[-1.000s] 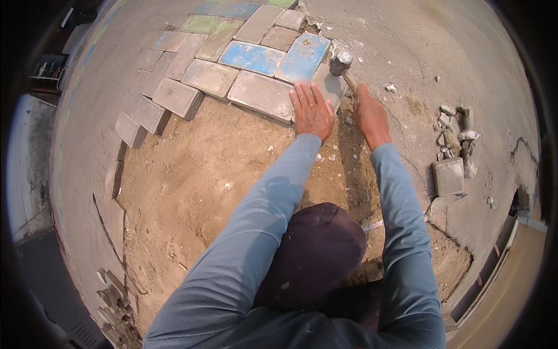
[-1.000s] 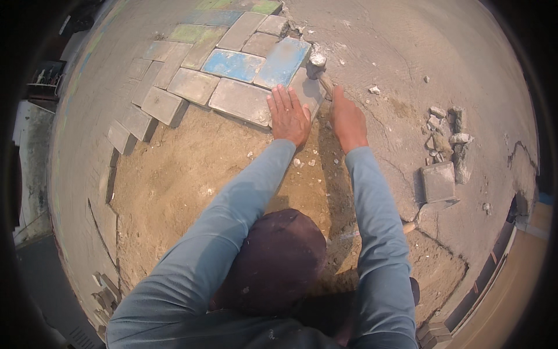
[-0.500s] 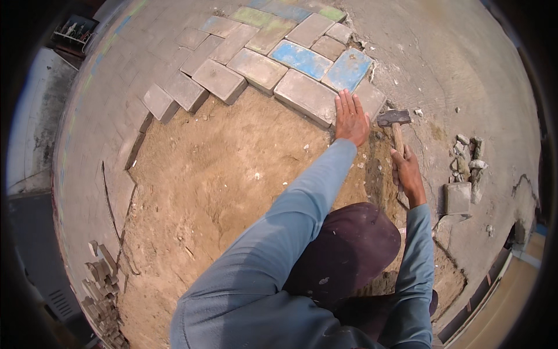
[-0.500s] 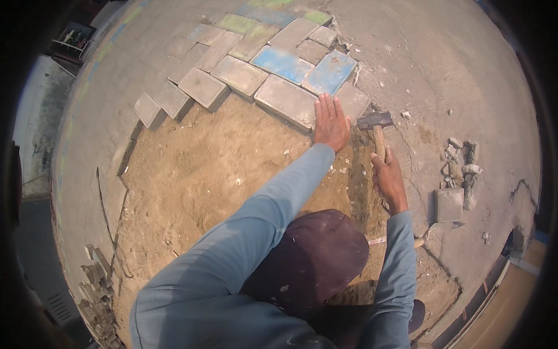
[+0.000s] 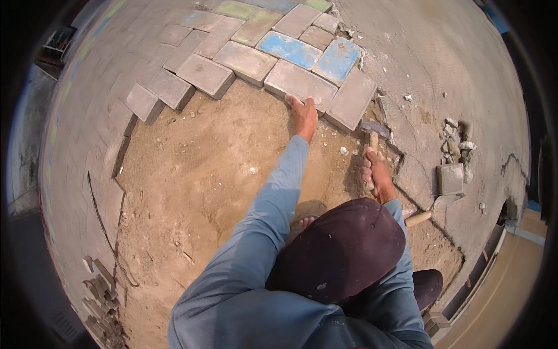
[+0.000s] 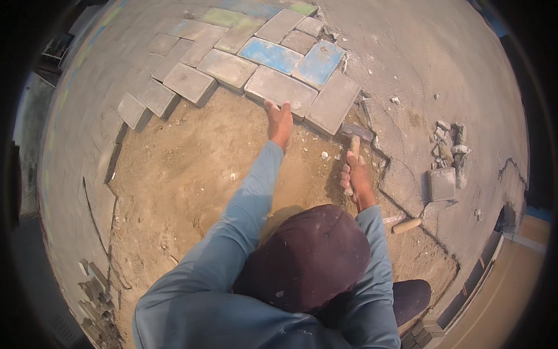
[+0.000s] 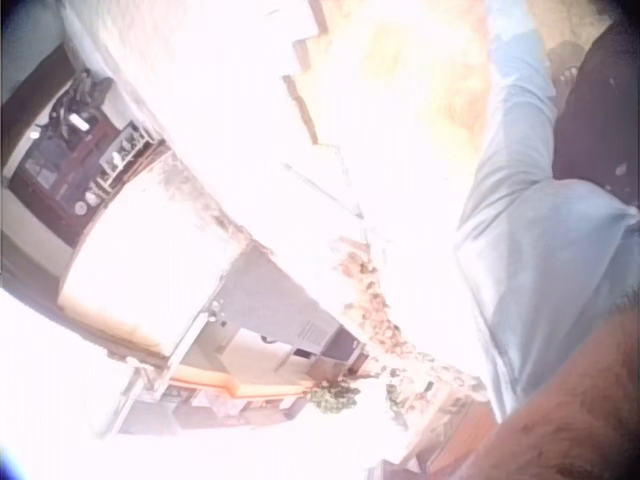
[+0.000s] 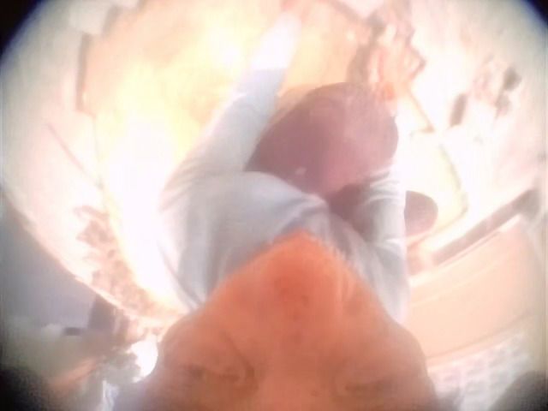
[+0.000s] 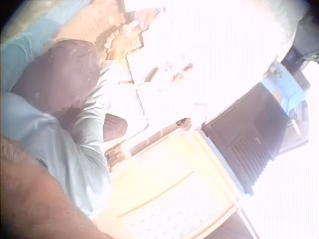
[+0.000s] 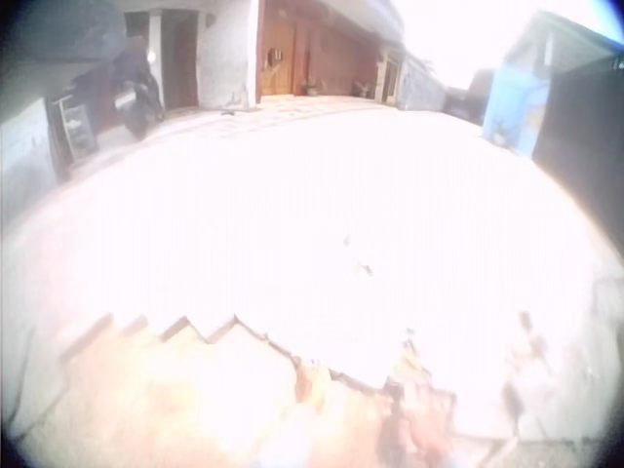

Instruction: The person kneels on the ground and lays rectangular paving stones in a herringbone pattern. They use a hammer to tap the stones into place and occasionally clear debris from the surface.

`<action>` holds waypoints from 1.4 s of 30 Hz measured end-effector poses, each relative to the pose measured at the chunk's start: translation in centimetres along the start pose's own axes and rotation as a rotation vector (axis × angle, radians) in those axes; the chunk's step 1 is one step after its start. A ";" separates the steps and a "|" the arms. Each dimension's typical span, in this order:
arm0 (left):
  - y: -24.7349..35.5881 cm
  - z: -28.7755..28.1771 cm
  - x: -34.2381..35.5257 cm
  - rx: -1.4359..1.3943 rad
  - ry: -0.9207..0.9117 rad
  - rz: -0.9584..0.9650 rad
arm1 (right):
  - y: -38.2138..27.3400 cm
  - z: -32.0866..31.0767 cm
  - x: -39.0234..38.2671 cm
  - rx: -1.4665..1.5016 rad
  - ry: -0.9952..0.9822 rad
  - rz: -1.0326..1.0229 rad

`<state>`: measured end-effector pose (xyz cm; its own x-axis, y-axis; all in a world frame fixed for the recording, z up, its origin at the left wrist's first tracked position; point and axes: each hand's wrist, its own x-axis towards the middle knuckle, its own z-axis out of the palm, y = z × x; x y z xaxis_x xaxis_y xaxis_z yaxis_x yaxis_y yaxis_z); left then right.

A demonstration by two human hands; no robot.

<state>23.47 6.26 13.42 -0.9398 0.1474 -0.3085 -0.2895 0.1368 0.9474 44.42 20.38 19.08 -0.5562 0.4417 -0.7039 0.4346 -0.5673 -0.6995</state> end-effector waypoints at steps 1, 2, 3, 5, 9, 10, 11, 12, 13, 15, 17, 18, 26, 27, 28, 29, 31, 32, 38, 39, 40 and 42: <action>0.2 0.2 0.4 -0.051 -0.001 -0.005 | 0.0 0.3 0.1 0.029 -0.025 -0.008; 0.4 0.3 0.5 -0.088 -0.002 -0.001 | -0.2 0.3 0.1 0.038 0.014 -0.016; 0.3 0.1 0.4 -0.101 -0.010 -0.061 | -0.2 0.6 0.0 0.034 0.099 -0.006; 0.4 -0.4 0.2 -0.098 -0.043 -0.039 | -0.2 1.0 -0.3 0.292 0.026 0.009; 0.6 -1.3 -0.3 -0.143 -0.093 -0.055 | -0.2 1.9 0.3 0.250 -0.027 0.062; 0.6 -1.6 -0.4 -0.154 -0.101 -0.059 | -0.2 1.8 0.5 0.168 -0.015 0.057; 0.5 -1.8 -0.3 -0.148 -0.125 -0.072 | -0.1 1.8 0.9 0.074 -0.015 0.034; 0.4 -2.0 -0.2 -0.157 -0.144 -0.053 | -0.1 1.5 1.1 0.106 -0.016 0.052; 0.2 -2.2 0.0 -0.116 -0.155 -0.070 | 0.0 1.5 1.5 0.207 -0.031 0.031; -0.3 -2.2 0.5 -0.071 -0.150 -0.054 | 0.0 1.1 1.9 0.375 -0.019 0.065; -0.9 -1.7 1.0 0.002 -0.092 0.026 | -0.3 0.9 2.0 0.251 -0.055 0.038; -1.3 -1.8 1.1 0.071 -0.111 -0.002 | -0.5 0.8 1.7 0.202 -0.034 0.027; -5.9 -19.8 -3.5 0.380 0.266 0.415 | -2.8 2.1 -4.6 -0.671 0.059 -0.509; -6.9 -23.4 -5.4 0.547 0.376 0.404 | -2.8 3.2 -5.0 -0.753 0.000 -0.554; -7.9 -26.9 -7.5 0.652 0.459 0.372 | -2.9 4.4 -5.3 -0.846 -0.043 -0.584; -8.8 -30.3 -9.4 0.799 0.531 0.330 | -2.9 6.2 -5.0 -0.927 -0.074 -0.753; -10.8 -35.4 -12.9 0.978 0.589 0.127 | -2.9 10.7 -3.7 -1.034 -0.181 -1.018; -11.7 -36.3 -14.0 1.052 0.598 0.104 | -2.8 13.1 -3.1 -1.139 -0.243 -0.975; -13.9 -37.9 -15.3 1.184 0.565 -0.048 | -0.4 26.4 0.4 -1.711 -0.436 -1.276; -13.9 -37.9 -15.2 1.179 0.575 -0.027 | -1.0 27.6 1.5 -1.805 -0.319 -1.268; -13.8 -38.0 -15.4 1.212 0.597 0.020 | -1.5 28.3 2.4 -1.860 -0.299 -1.273; -13.6 -38.1 -15.5 1.191 0.566 -0.042 | -2.3 29.1 4.1 -1.954 -0.265 -1.229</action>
<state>35.04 -35.19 8.64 -0.9639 -0.2655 0.0180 -0.2572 0.9469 0.1930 20.48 3.29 21.42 -0.9690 -0.2272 -0.0973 -0.2296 0.9732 0.0140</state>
